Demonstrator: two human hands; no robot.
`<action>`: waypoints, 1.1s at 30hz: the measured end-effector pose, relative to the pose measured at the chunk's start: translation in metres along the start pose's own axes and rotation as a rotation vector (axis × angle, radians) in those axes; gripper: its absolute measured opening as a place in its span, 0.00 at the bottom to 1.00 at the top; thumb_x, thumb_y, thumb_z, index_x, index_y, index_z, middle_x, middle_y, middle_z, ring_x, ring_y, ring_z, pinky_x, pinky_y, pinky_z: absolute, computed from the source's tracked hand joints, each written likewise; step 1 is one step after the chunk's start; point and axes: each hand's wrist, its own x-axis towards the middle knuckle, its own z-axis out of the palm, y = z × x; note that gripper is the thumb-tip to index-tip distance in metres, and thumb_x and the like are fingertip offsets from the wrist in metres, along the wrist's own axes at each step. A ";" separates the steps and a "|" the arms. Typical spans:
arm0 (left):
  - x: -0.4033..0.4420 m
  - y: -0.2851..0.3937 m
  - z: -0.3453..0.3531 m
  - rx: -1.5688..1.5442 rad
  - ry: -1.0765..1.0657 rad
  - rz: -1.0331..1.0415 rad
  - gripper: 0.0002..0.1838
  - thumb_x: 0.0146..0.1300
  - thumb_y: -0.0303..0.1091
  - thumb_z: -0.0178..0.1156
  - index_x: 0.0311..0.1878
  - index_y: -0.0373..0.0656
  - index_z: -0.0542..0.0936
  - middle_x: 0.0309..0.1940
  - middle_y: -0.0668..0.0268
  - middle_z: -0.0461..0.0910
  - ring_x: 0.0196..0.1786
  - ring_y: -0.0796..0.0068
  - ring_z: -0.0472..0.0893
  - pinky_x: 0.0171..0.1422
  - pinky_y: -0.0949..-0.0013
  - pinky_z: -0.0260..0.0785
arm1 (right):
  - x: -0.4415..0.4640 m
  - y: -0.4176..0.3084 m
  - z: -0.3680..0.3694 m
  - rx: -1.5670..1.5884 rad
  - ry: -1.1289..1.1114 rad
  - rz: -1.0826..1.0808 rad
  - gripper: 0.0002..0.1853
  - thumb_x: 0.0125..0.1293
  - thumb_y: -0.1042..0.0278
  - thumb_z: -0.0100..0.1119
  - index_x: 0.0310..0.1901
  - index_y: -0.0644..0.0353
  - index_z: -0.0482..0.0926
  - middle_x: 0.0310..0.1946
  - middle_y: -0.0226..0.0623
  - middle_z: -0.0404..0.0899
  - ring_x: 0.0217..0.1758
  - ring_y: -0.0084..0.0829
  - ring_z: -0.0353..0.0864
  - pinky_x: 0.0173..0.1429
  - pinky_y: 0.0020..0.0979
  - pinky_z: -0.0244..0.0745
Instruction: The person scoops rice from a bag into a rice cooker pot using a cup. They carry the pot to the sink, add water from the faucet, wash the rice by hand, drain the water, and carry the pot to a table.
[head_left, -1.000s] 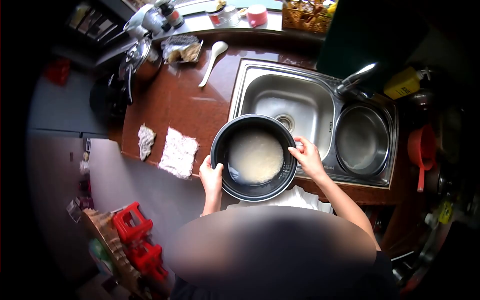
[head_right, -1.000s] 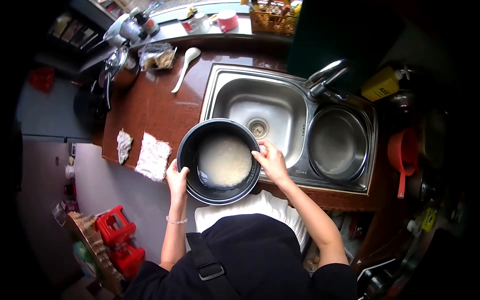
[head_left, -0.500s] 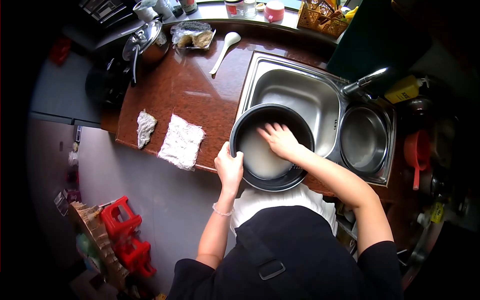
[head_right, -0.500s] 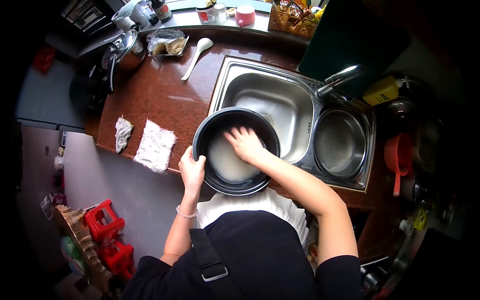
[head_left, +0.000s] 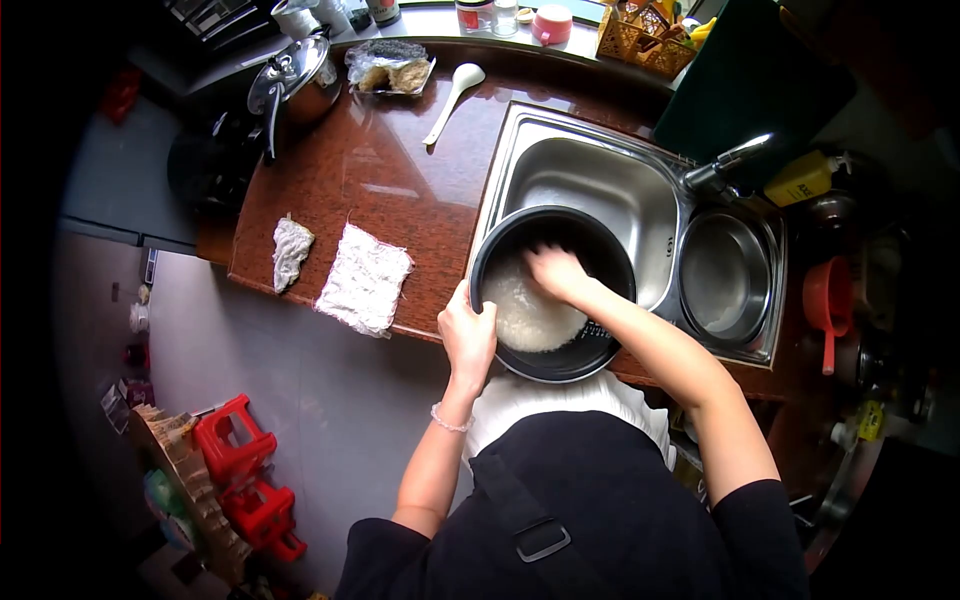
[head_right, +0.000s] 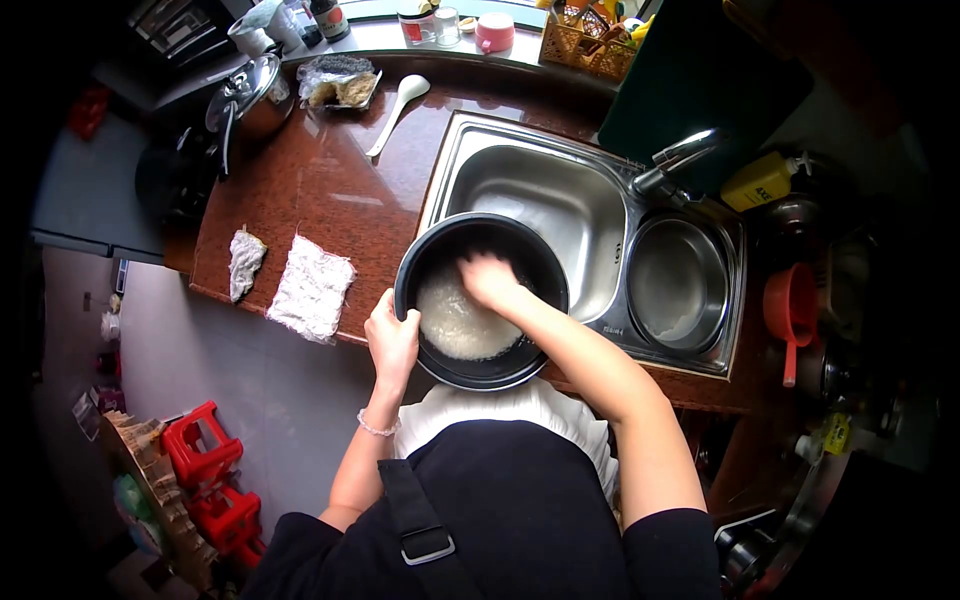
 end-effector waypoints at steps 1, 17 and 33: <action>0.000 -0.001 0.001 -0.013 0.010 0.012 0.07 0.48 0.25 0.51 0.31 0.33 0.73 0.21 0.50 0.75 0.25 0.58 0.78 0.34 0.63 0.68 | -0.006 0.010 0.017 0.079 -0.069 0.039 0.25 0.52 0.59 0.57 0.52 0.59 0.67 0.45 0.52 0.71 0.46 0.48 0.73 0.49 0.45 0.70; -0.002 0.006 0.006 0.043 0.017 0.046 0.07 0.48 0.25 0.51 0.31 0.33 0.73 0.22 0.49 0.76 0.27 0.53 0.78 0.35 0.61 0.68 | -0.046 -0.024 0.041 0.052 -0.427 0.072 0.17 0.59 0.68 0.43 0.50 0.58 0.72 0.54 0.47 0.69 0.48 0.50 0.75 0.51 0.45 0.71; -0.003 0.017 0.017 0.146 0.025 0.038 0.06 0.48 0.25 0.52 0.30 0.33 0.73 0.21 0.50 0.76 0.26 0.55 0.78 0.34 0.62 0.68 | -0.048 -0.026 -0.032 0.203 -0.562 -0.229 0.25 0.58 0.58 0.53 0.58 0.56 0.65 0.52 0.49 0.70 0.58 0.43 0.68 0.60 0.49 0.61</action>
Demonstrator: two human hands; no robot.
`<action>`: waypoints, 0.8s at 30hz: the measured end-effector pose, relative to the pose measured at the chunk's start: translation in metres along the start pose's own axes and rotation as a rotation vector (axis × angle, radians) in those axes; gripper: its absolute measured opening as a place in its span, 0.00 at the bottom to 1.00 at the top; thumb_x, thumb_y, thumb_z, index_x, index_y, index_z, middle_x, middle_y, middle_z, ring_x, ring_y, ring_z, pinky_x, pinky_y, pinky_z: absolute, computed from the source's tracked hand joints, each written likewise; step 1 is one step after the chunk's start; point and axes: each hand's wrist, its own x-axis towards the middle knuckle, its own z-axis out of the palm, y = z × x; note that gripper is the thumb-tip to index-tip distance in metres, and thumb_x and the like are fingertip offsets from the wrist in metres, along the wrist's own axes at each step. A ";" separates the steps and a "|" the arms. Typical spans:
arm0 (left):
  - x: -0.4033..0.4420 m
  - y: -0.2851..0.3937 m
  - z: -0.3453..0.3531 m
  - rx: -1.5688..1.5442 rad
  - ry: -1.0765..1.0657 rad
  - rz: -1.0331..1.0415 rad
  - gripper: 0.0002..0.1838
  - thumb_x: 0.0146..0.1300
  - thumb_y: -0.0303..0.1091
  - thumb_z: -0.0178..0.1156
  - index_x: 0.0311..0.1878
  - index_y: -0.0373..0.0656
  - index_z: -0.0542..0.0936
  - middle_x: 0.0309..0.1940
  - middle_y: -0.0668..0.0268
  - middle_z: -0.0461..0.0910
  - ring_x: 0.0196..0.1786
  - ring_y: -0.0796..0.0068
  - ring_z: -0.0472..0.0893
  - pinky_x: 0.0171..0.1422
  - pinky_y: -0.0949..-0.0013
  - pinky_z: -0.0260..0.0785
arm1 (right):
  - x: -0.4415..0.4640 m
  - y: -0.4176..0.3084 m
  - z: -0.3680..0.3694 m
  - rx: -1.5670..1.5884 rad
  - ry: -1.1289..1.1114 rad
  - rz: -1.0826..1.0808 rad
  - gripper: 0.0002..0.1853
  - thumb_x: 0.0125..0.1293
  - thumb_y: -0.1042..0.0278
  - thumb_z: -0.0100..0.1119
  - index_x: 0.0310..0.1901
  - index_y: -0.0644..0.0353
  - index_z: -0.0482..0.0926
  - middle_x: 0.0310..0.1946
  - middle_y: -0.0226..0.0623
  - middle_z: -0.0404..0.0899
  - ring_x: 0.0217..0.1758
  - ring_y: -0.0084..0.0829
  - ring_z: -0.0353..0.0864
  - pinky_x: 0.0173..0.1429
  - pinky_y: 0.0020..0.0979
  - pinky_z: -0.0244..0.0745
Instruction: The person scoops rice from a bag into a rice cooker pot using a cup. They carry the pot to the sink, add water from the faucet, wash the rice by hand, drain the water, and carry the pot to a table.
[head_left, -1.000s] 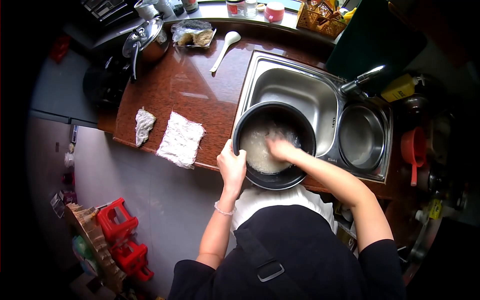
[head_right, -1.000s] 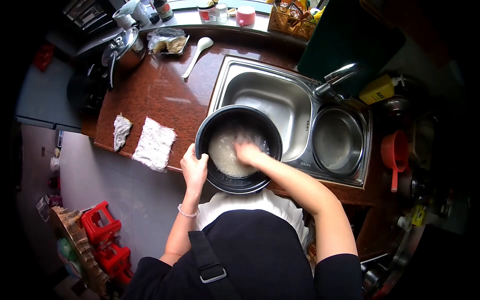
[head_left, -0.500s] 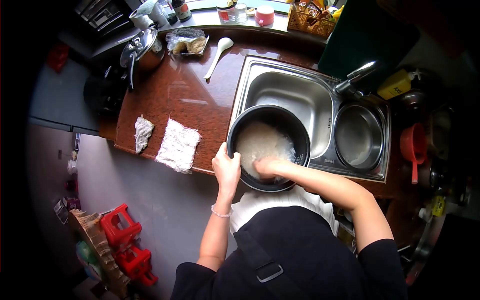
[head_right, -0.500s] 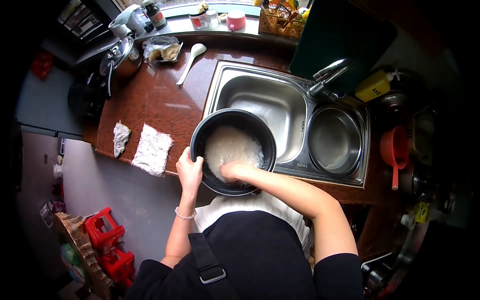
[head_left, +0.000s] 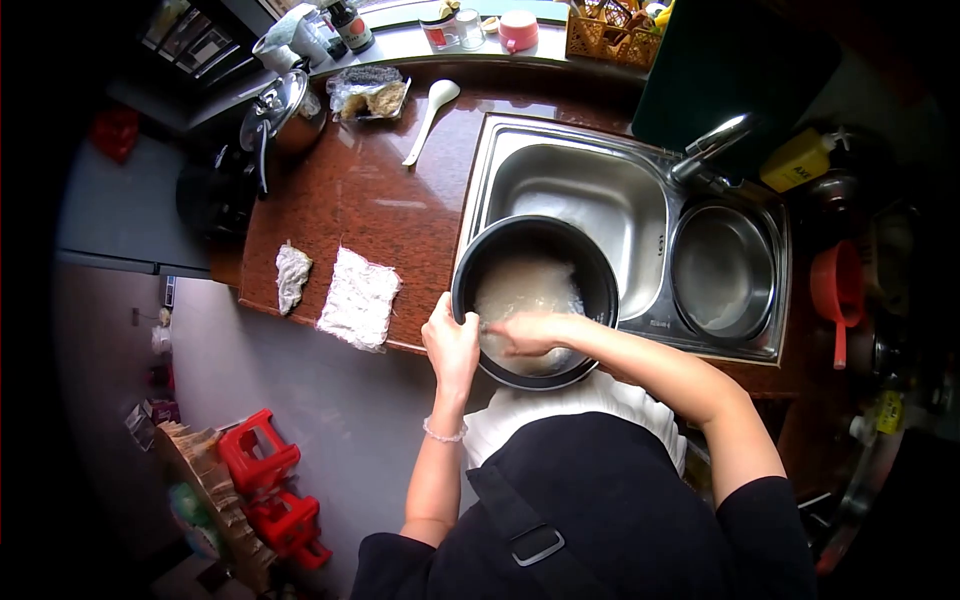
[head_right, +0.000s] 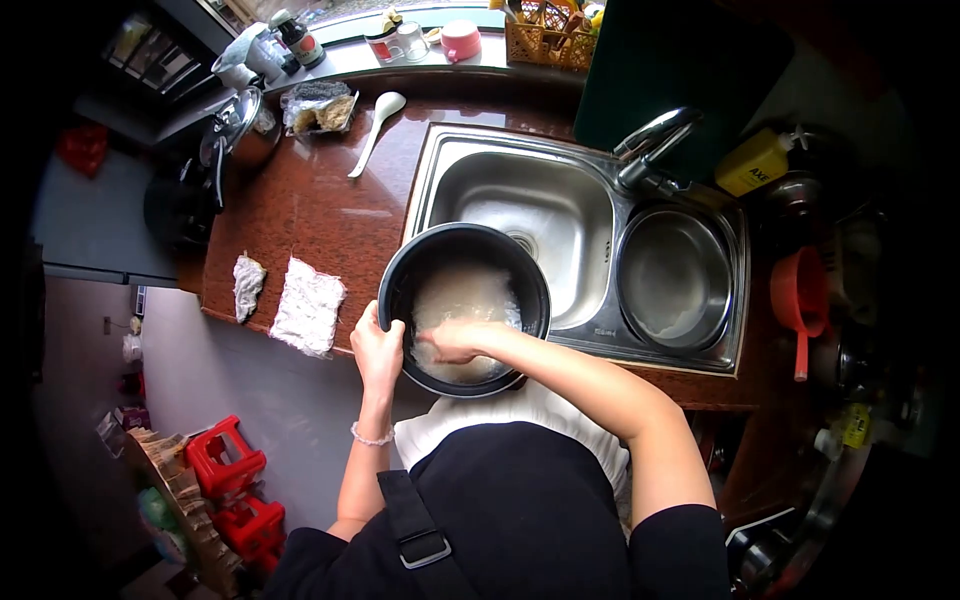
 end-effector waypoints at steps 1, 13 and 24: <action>0.000 0.001 0.000 0.004 0.007 0.005 0.06 0.48 0.24 0.52 0.30 0.33 0.73 0.21 0.50 0.76 0.26 0.55 0.78 0.34 0.62 0.68 | -0.010 -0.002 -0.010 -0.199 0.157 0.073 0.25 0.58 0.58 0.53 0.56 0.56 0.66 0.52 0.47 0.70 0.59 0.40 0.67 0.61 0.49 0.60; 0.008 0.022 0.010 0.108 -0.030 -0.012 0.09 0.47 0.24 0.52 0.33 0.32 0.75 0.24 0.50 0.78 0.29 0.56 0.80 0.38 0.63 0.69 | -0.108 0.112 -0.016 0.890 1.271 0.096 0.11 0.51 0.76 0.61 0.38 0.63 0.77 0.40 0.34 0.73 0.32 0.22 0.78 0.39 0.23 0.74; 0.017 0.032 0.024 0.165 -0.030 0.032 0.10 0.47 0.24 0.52 0.34 0.31 0.75 0.25 0.51 0.79 0.29 0.61 0.80 0.39 0.65 0.70 | -0.092 0.088 -0.011 0.128 1.296 0.100 0.23 0.49 0.69 0.61 0.49 0.57 0.71 0.44 0.36 0.73 0.52 0.35 0.70 0.58 0.38 0.58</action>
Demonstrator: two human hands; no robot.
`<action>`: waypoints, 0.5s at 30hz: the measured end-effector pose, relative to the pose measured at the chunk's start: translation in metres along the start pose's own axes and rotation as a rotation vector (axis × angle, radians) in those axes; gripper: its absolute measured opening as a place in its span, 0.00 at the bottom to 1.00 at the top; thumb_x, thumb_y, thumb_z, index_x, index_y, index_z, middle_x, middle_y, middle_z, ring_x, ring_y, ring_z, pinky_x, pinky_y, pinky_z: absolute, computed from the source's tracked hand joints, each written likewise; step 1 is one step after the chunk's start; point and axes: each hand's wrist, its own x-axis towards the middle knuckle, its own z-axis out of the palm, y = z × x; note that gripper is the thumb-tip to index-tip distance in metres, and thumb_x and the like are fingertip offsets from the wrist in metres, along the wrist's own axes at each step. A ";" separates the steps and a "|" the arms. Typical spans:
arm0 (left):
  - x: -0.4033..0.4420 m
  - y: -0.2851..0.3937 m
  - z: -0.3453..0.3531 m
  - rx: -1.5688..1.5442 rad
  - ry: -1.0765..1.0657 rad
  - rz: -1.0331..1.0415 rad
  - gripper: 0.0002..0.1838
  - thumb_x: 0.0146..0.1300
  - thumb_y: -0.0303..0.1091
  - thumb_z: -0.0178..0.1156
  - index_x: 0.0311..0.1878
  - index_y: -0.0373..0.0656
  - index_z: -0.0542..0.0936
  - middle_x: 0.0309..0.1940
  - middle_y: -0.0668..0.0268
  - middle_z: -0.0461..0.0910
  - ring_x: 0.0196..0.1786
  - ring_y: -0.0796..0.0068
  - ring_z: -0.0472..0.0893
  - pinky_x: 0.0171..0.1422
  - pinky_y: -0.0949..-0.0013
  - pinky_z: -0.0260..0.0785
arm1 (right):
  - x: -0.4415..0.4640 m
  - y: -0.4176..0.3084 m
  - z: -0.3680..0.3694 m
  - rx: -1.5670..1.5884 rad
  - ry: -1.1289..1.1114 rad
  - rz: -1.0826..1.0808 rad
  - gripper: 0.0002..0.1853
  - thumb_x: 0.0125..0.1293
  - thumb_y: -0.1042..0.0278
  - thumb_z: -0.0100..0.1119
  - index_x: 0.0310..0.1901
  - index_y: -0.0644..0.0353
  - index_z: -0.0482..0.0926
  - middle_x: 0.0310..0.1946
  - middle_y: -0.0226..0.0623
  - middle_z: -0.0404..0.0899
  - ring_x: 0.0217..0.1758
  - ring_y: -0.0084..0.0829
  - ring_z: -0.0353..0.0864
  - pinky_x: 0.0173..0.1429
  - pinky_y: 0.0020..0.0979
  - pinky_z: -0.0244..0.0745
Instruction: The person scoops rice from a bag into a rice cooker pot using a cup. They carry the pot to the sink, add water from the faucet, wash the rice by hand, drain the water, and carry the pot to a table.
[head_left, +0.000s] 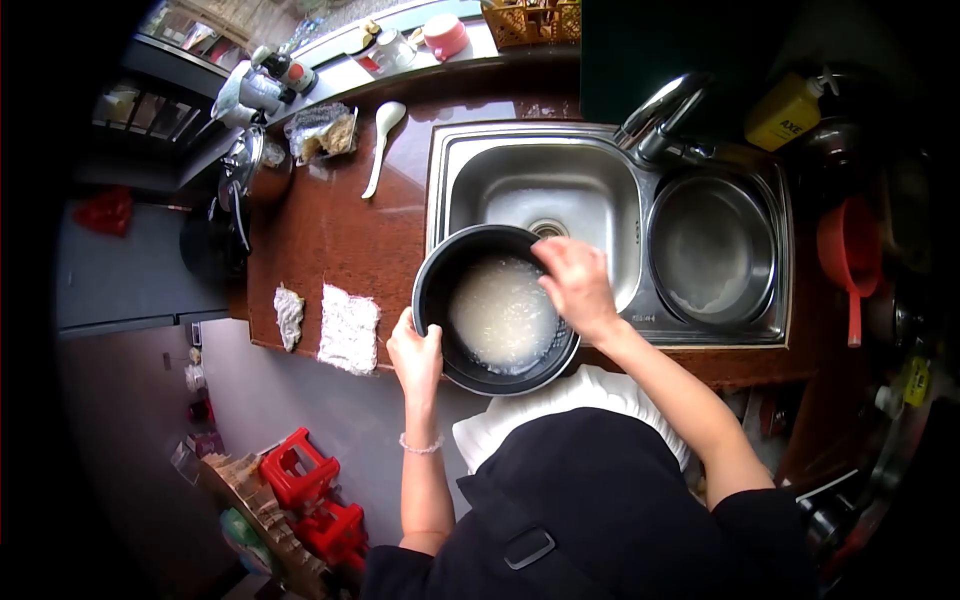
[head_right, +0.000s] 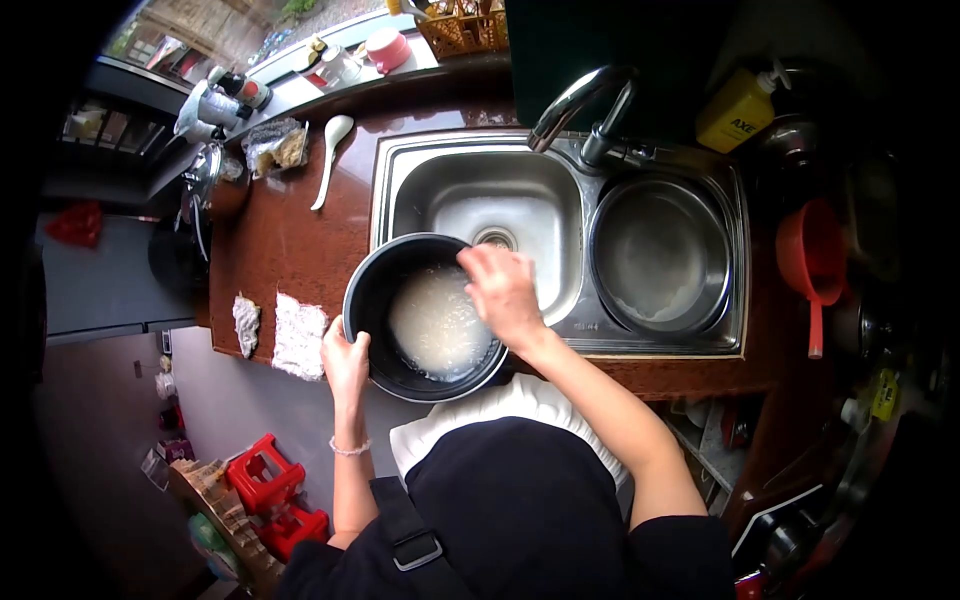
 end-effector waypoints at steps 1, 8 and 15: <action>0.000 0.004 -0.002 0.017 -0.021 -0.034 0.10 0.47 0.24 0.52 0.34 0.31 0.75 0.25 0.51 0.79 0.29 0.61 0.80 0.39 0.65 0.70 | -0.006 0.003 -0.005 -0.042 0.044 0.168 0.27 0.50 0.66 0.62 0.53 0.57 0.67 0.45 0.37 0.72 0.51 0.35 0.70 0.55 0.37 0.59; 0.019 0.017 0.008 0.099 -0.072 0.015 0.08 0.51 0.27 0.55 0.33 0.32 0.75 0.24 0.51 0.78 0.29 0.61 0.80 0.37 0.65 0.69 | -0.065 0.046 0.038 0.957 -0.171 0.886 0.15 0.65 0.66 0.48 0.49 0.67 0.68 0.17 0.33 0.73 0.12 0.19 0.70 0.13 0.21 0.64; 0.033 0.051 -0.021 0.088 -0.157 -0.040 0.08 0.56 0.29 0.56 0.32 0.32 0.76 0.22 0.63 0.78 0.26 0.81 0.73 0.33 0.73 0.67 | -0.061 0.021 0.035 1.243 -0.267 0.917 0.13 0.66 0.68 0.43 0.47 0.68 0.68 0.22 0.33 0.73 0.12 0.20 0.68 0.15 0.20 0.65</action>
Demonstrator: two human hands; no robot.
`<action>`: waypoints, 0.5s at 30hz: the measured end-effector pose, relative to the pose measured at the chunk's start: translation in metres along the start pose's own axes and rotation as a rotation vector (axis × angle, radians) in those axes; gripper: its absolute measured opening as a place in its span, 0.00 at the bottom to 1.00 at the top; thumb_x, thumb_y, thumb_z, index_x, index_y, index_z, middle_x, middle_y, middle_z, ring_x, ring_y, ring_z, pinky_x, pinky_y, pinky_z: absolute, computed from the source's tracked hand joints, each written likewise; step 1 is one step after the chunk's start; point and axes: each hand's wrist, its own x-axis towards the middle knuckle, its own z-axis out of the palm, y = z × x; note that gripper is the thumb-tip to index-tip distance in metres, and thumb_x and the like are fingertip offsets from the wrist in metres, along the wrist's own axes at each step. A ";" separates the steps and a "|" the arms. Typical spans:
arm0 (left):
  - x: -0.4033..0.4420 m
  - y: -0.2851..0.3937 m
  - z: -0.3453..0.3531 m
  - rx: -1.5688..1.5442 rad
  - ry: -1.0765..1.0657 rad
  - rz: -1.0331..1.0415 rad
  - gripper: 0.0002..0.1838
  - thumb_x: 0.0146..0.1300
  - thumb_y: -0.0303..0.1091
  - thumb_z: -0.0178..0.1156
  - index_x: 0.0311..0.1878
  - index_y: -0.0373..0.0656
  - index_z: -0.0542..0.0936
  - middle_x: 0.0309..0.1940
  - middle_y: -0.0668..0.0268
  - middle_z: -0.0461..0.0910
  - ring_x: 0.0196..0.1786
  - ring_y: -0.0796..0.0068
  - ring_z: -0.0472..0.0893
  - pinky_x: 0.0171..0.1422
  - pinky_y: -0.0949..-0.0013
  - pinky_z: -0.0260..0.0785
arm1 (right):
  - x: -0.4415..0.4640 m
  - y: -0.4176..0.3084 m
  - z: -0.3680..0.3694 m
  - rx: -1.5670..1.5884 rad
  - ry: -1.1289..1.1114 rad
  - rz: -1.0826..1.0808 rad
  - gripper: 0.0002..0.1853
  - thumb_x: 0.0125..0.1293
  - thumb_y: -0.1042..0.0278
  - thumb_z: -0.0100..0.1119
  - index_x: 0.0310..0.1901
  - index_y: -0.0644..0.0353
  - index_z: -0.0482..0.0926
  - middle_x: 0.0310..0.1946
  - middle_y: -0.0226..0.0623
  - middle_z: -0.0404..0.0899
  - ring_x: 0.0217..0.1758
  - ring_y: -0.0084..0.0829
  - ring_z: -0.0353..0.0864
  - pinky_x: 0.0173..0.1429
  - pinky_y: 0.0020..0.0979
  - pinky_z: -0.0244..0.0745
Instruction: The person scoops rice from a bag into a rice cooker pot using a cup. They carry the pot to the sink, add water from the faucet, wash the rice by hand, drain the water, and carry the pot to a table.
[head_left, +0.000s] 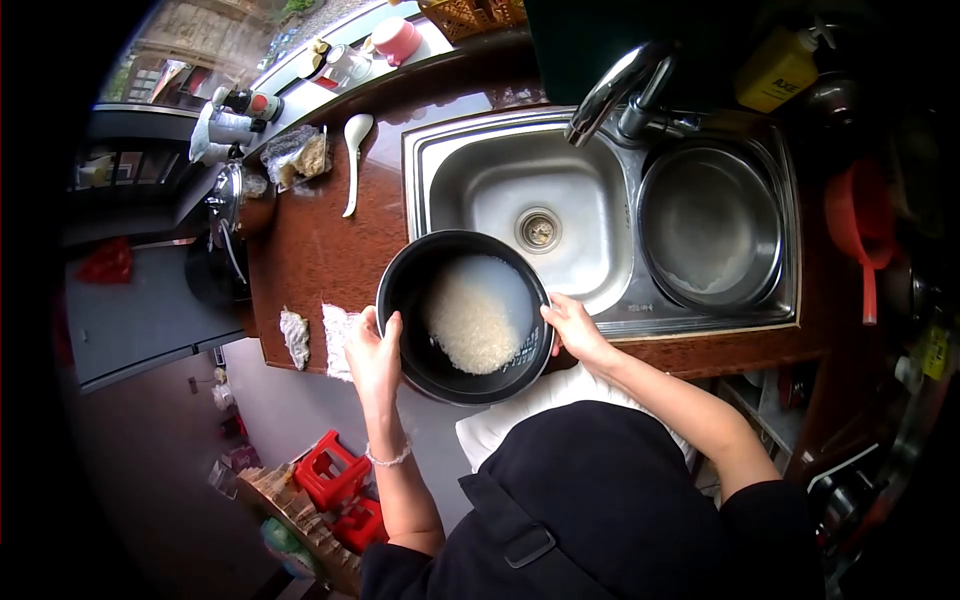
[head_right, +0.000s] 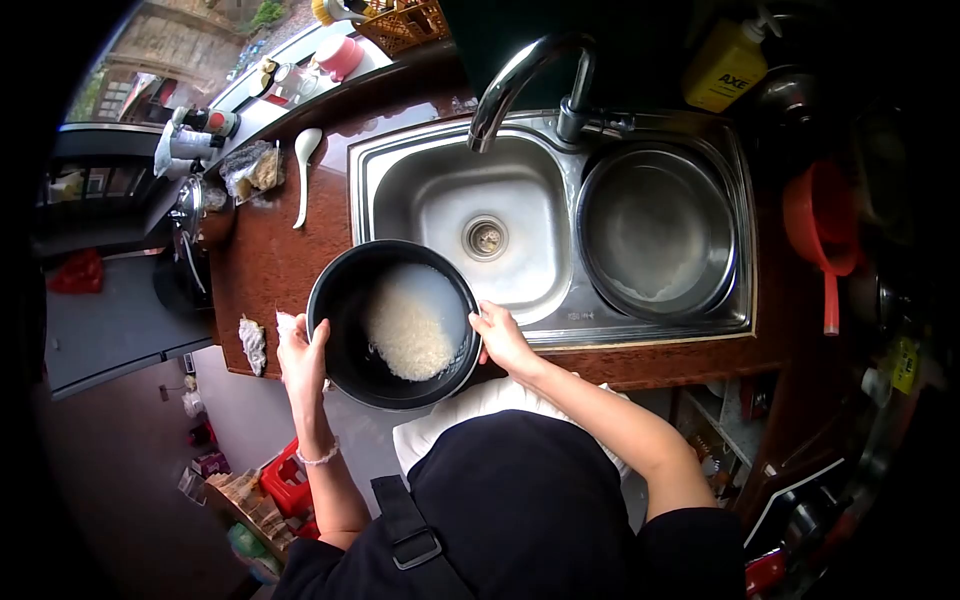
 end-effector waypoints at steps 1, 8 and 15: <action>0.003 -0.004 -0.004 0.014 0.007 0.050 0.08 0.56 0.29 0.56 0.32 0.31 0.76 0.22 0.64 0.77 0.25 0.82 0.73 0.32 0.73 0.66 | 0.002 0.000 0.002 0.013 -0.028 0.025 0.13 0.66 0.68 0.43 0.47 0.68 0.68 0.22 0.33 0.73 0.12 0.20 0.68 0.15 0.20 0.65; -0.001 -0.019 -0.023 0.211 0.050 -0.023 0.13 0.54 0.35 0.58 0.28 0.31 0.75 0.14 0.61 0.68 0.19 0.81 0.65 0.25 0.69 0.60 | 0.011 0.007 0.011 0.014 -0.193 0.197 0.13 0.67 0.66 0.44 0.47 0.62 0.71 0.21 0.31 0.76 0.15 0.19 0.72 0.19 0.18 0.68; -0.009 -0.037 -0.027 0.292 0.066 -0.094 0.16 0.54 0.38 0.58 0.24 0.32 0.72 0.12 0.59 0.65 0.18 0.76 0.63 0.25 0.67 0.59 | 0.010 0.016 0.016 0.035 -0.243 0.384 0.11 0.66 0.66 0.45 0.45 0.62 0.72 0.19 0.29 0.74 0.13 0.18 0.69 0.18 0.19 0.67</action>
